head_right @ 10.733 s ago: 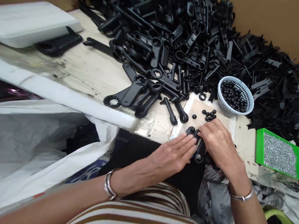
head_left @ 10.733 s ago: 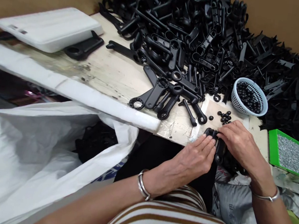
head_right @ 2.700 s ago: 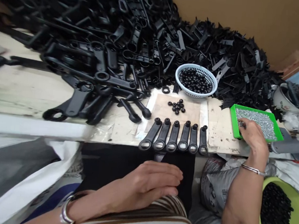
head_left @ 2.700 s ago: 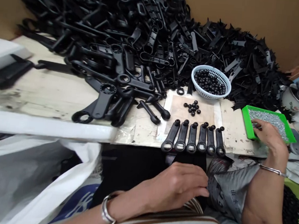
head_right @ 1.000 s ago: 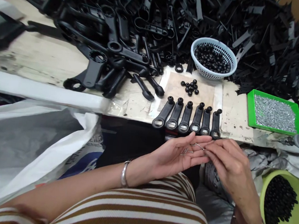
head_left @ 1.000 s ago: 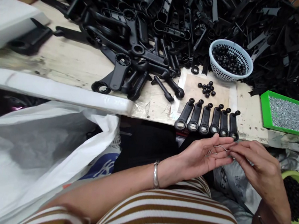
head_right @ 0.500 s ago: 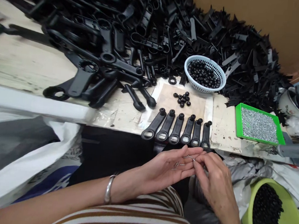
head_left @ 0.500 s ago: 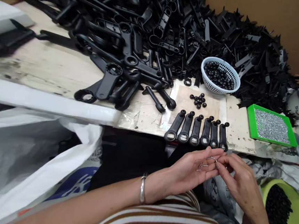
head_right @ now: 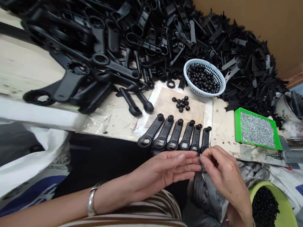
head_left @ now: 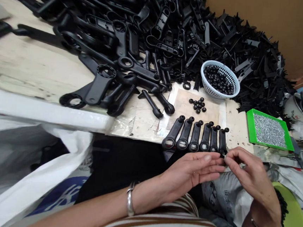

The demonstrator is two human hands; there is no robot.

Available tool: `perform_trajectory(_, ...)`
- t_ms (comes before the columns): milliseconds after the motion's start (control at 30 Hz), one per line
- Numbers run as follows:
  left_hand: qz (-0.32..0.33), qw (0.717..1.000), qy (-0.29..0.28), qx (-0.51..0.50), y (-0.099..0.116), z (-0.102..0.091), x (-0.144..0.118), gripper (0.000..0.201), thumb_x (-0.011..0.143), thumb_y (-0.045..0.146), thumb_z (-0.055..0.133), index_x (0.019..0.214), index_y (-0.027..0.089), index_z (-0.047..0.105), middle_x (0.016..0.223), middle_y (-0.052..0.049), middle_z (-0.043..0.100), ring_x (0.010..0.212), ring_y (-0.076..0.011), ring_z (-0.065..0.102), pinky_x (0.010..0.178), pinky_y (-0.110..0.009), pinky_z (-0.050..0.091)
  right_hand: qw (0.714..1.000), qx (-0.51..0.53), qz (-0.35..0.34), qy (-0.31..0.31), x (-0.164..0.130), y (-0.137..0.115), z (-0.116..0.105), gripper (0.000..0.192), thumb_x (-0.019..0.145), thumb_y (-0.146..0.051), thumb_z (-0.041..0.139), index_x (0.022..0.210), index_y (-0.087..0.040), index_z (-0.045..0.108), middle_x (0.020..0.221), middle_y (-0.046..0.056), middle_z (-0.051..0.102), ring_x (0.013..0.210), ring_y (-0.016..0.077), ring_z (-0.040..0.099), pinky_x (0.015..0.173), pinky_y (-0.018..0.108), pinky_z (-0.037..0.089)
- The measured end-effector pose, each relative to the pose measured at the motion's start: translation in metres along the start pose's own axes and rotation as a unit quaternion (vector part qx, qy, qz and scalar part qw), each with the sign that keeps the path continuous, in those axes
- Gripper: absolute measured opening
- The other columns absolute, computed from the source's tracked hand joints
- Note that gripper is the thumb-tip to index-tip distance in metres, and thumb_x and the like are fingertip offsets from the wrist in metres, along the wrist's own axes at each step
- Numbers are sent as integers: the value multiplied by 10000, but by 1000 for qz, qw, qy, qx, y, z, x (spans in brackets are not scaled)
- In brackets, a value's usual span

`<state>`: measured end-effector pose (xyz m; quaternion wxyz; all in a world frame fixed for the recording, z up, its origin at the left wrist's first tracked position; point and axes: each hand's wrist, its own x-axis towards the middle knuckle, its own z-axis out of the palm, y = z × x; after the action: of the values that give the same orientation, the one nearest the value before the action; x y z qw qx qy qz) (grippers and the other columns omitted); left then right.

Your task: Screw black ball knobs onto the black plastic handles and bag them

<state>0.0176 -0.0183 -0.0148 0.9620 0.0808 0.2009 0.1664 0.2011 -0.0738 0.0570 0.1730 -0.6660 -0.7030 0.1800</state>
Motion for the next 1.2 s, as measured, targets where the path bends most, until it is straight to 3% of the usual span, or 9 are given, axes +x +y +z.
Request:
perform_trajectory(167, 0, 996, 21, 85, -2, 3, 0, 406, 657, 414, 878, 902, 113, 761, 880, -87, 732, 862, -181, 693, 830, -316, 550, 994, -33, 15, -107, -9, -9, 2, 146, 960, -218, 493, 828, -208, 555, 738, -18, 592, 649, 106, 552, 611, 239, 418)
perform_trajectory(267, 2, 991, 51, 125, -5, 0, 2, 413, 600, 444, 898, 773, 103, 742, 774, -63, 709, 737, -143, 665, 738, -283, 557, 988, -100, 12, -120, -11, -15, 7, 142, 962, -213, 473, 847, -209, 556, 759, -9, 603, 652, 124, 573, 614, 266, 398)
perform_trajectory(400, 0, 989, 85, 123, -7, -5, 3, 449, 541, 446, 922, 697, 100, 684, 709, -49, 682, 685, -136, 652, 680, -271, 557, 985, -132, -41, -104, -11, -17, 16, 174, 972, -201, 450, 842, -199, 565, 761, 10, 600, 660, 137, 588, 610, 276, 403)
perform_trajectory(500, 0, 990, 82, 111, -5, -6, 3, 459, 552, 448, 919, 713, 99, 667, 713, -50, 676, 694, -138, 656, 675, -266, 555, 991, -93, -59, -76, -12, -17, 21, 150, 970, -181, 472, 867, -197, 579, 787, 13, 613, 667, 121, 593, 636, 257, 444)
perform_trajectory(733, -4, 995, 59, 74, -7, -5, 2, 455, 578, 440, 909, 741, 106, 647, 768, -69, 704, 728, -155, 687, 726, -283, 551, 999, 22, -28, 27, -12, -6, 24, 106, 944, -210, 555, 918, -207, 658, 843, 34, 697, 755, 144, 672, 688, 250, 537)
perform_trajectory(900, -35, 994, 62, 83, -8, -3, 1, 471, 560, 445, 915, 727, 106, 634, 787, -81, 714, 741, -174, 706, 668, -264, 545, 984, -84, -11, 158, 14, 26, 15, 165, 945, -248, 557, 1027, -198, 691, 982, 71, 726, 890, 185, 688, 818, 313, 547)
perform_trajectory(967, -42, 993, 67, 87, -7, -3, 1, 475, 550, 441, 919, 726, 106, 633, 774, -81, 714, 728, -171, 706, 652, -256, 545, 979, -130, -26, 155, 27, 35, 11, 219, 960, -259, 531, 1100, -188, 683, 1009, 90, 708, 918, 194, 677, 836, 326, 535)
perform_trajectory(1067, -45, 993, 70, 89, -7, -4, 0, 469, 555, 434, 918, 728, 106, 631, 774, -82, 715, 721, -168, 705, 653, -256, 549, 976, -193, -42, 96, 41, 38, 7, 293, 974, -315, 508, 1195, -187, 651, 967, 95, 681, 846, 199, 664, 766, 325, 520)
perform_trajectory(1200, -48, 993, 63, 92, -8, -6, 1, 445, 582, 417, 910, 740, 105, 633, 784, -87, 717, 725, -175, 709, 665, -266, 550, 967, -247, -39, 48, 52, 39, 7, 307, 973, -372, 497, 1138, -177, 668, 872, 94, 681, 730, 198, 651, 665, 308, 485)
